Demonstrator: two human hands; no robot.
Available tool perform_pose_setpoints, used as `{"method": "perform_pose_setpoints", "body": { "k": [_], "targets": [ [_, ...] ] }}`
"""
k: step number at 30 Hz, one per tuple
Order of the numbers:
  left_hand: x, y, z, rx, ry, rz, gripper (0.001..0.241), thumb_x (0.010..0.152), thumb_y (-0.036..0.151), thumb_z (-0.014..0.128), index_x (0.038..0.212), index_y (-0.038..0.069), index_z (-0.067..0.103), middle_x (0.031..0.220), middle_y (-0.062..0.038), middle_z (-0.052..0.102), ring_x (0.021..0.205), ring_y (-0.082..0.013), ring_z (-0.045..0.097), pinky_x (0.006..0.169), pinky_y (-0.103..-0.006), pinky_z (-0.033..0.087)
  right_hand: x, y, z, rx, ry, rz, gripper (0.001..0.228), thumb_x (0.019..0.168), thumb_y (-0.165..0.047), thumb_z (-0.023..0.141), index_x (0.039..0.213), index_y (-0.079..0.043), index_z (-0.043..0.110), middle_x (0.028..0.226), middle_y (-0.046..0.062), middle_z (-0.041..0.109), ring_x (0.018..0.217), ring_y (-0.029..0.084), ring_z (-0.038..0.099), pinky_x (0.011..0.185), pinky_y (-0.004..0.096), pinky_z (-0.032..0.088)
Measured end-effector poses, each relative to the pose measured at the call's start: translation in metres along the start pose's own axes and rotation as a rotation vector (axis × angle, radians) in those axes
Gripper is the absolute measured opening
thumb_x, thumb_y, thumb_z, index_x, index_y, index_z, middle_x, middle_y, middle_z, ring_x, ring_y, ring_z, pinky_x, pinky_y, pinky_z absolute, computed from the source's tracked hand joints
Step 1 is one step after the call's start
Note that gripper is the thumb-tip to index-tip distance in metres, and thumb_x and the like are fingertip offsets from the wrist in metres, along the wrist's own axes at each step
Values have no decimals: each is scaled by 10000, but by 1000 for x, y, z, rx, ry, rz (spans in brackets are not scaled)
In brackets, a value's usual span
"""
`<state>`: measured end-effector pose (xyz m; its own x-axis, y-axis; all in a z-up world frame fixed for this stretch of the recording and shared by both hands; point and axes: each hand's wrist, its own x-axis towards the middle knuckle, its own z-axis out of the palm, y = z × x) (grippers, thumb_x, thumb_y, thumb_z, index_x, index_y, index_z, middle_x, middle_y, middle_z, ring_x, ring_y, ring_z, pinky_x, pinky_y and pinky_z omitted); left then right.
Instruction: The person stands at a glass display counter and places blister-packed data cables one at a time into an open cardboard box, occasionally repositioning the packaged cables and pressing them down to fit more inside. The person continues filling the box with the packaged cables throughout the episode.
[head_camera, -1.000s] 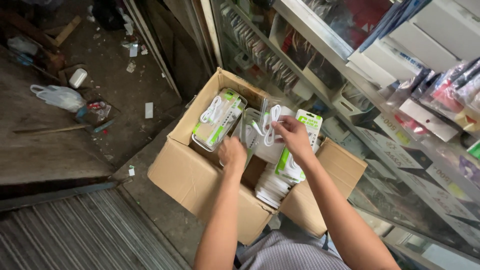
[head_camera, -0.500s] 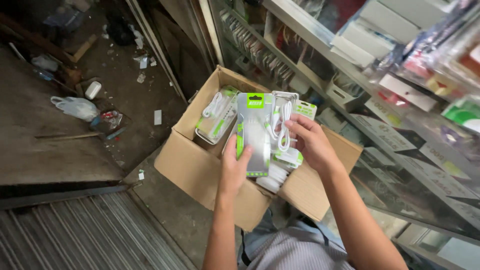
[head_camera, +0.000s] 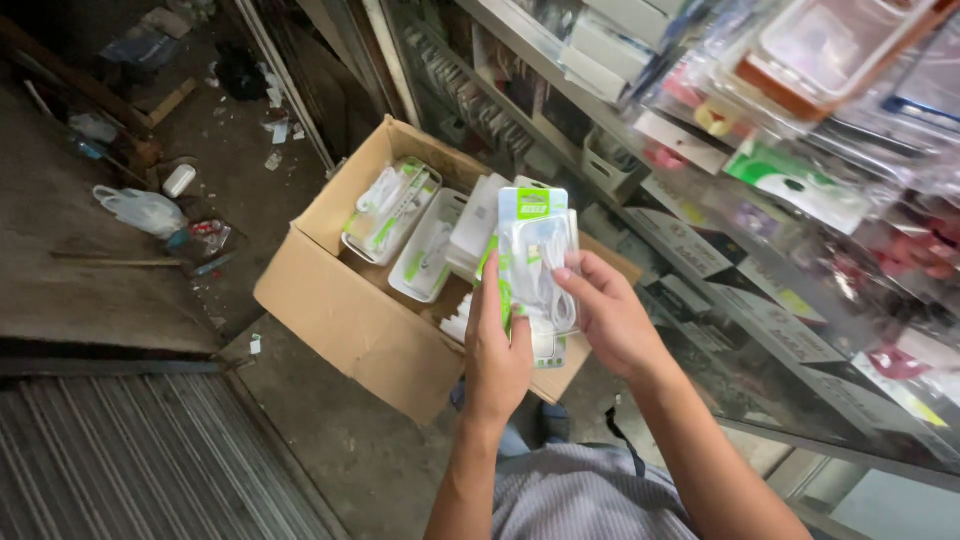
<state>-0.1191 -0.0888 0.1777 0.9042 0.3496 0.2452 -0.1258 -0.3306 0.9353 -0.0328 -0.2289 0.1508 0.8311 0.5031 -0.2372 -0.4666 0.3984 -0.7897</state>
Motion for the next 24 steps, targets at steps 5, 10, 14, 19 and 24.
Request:
{"method": "perform_pose_setpoints", "body": {
  "k": [5, 10, 14, 19, 24],
  "targets": [
    [-27, 30, 9, 144, 128, 87, 562, 953, -30, 549, 1500, -21, 420, 1472, -263, 505, 1374, -417, 519, 1120, -458, 446, -25, -3, -9, -102, 37, -39, 215, 1021, -165, 635, 1174, -15, 639, 1051, 55, 709, 885, 98, 661, 738, 256, 529],
    [-50, 48, 7, 333, 220, 176, 355, 1002, 81, 689, 1347, 67, 604, 1328, -149, 597, 1254, -320, 615, 1066, -425, 511, -39, -8, -2, -269, 59, -103, 191, 1018, -172, 665, 1141, -28, 644, 975, 46, 691, 824, 83, 613, 668, 235, 478],
    [-60, 67, 14, 379, 122, 147, 568, 862, 194, 810, 1351, 28, 572, 1356, -186, 545, 1255, -376, 553, 1039, -468, 467, -48, -3, 3, -286, 4, -213, 198, 982, -143, 684, 1118, -13, 622, 1028, 31, 698, 923, 76, 643, 769, 233, 528],
    [-74, 67, 25, 335, 50, 72, 716, 811, 159, 810, 1420, -9, 475, 1391, -237, 509, 1281, -416, 513, 1047, -487, 437, -70, -3, 2, -398, -14, -200, 201, 970, -104, 688, 1121, -13, 591, 1017, 37, 689, 933, 84, 635, 778, 241, 527],
    [-82, 77, 27, 80, 57, -118, 613, 875, 109, 728, 1413, 18, 450, 1374, -198, 569, 1209, -329, 610, 924, -411, 558, -90, -4, 2, -375, 8, -307, 227, 1058, -180, 521, 1250, -72, 577, 1110, 25, 673, 1004, 83, 647, 823, 238, 575]
  ]
}}
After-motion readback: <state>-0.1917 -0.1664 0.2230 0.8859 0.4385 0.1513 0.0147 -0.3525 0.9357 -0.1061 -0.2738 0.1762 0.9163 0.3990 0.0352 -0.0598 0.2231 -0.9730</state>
